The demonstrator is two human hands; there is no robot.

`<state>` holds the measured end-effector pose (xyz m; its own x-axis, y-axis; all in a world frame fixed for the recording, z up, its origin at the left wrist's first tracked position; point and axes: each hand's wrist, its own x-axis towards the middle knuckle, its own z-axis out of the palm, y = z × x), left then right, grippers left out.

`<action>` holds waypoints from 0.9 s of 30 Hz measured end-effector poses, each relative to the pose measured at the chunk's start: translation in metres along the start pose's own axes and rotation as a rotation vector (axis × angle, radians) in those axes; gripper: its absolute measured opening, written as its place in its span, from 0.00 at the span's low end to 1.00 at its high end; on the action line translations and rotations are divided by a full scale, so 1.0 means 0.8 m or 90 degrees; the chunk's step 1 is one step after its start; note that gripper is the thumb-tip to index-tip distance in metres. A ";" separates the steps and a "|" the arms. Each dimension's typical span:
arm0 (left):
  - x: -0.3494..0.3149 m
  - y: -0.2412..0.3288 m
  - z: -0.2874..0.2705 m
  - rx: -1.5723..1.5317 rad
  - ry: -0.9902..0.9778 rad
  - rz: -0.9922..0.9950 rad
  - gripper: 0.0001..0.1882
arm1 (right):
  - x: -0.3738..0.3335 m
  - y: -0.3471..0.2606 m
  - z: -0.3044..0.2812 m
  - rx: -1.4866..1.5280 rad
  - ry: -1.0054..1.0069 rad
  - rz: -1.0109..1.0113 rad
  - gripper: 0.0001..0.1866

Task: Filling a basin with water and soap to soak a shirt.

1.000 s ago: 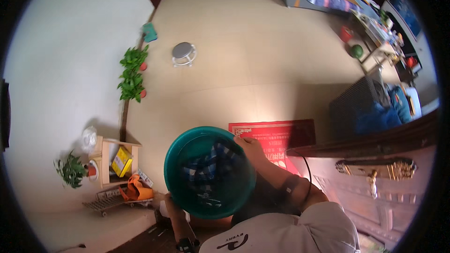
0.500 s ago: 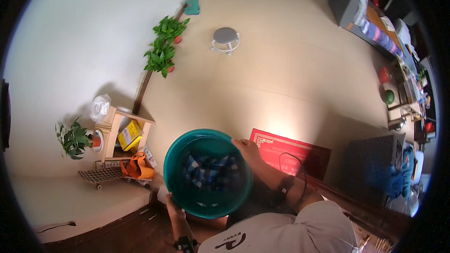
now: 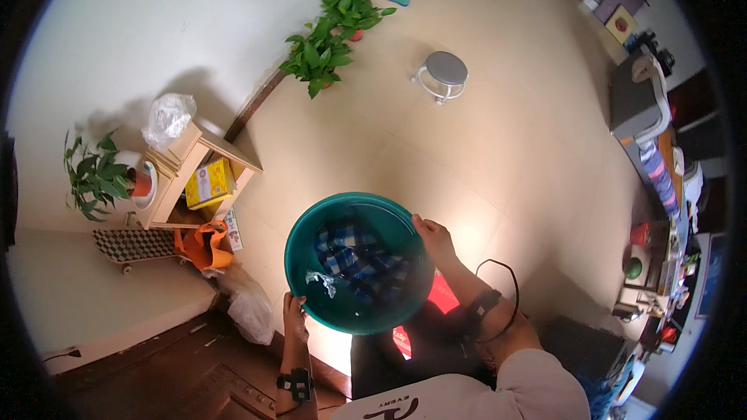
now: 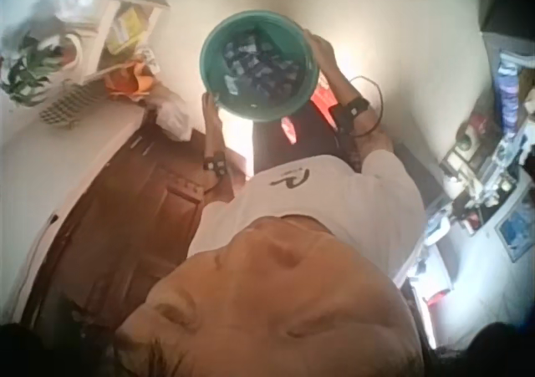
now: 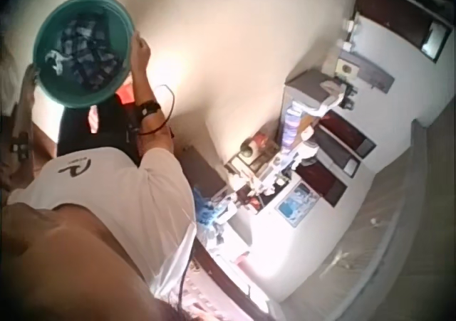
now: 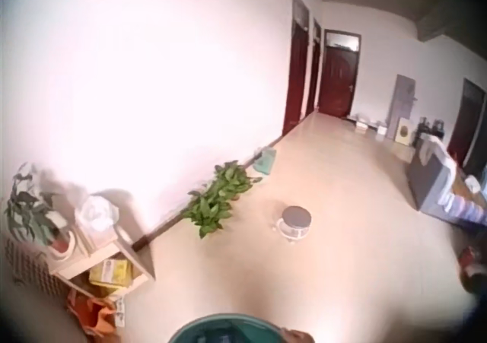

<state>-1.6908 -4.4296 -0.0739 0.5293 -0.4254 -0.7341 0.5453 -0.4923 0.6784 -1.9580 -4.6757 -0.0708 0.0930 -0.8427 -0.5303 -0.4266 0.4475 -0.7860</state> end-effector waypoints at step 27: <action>0.435 -0.222 0.070 0.108 0.028 -0.122 0.20 | 0.399 0.246 0.177 -0.320 -0.159 0.046 0.30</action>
<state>-1.6394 -4.5327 -0.4514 0.4560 -0.2802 -0.8447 0.5244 -0.6823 0.5094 -1.8850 -4.8144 -0.4392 0.2314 -0.6913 -0.6845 -0.8101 0.2527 -0.5290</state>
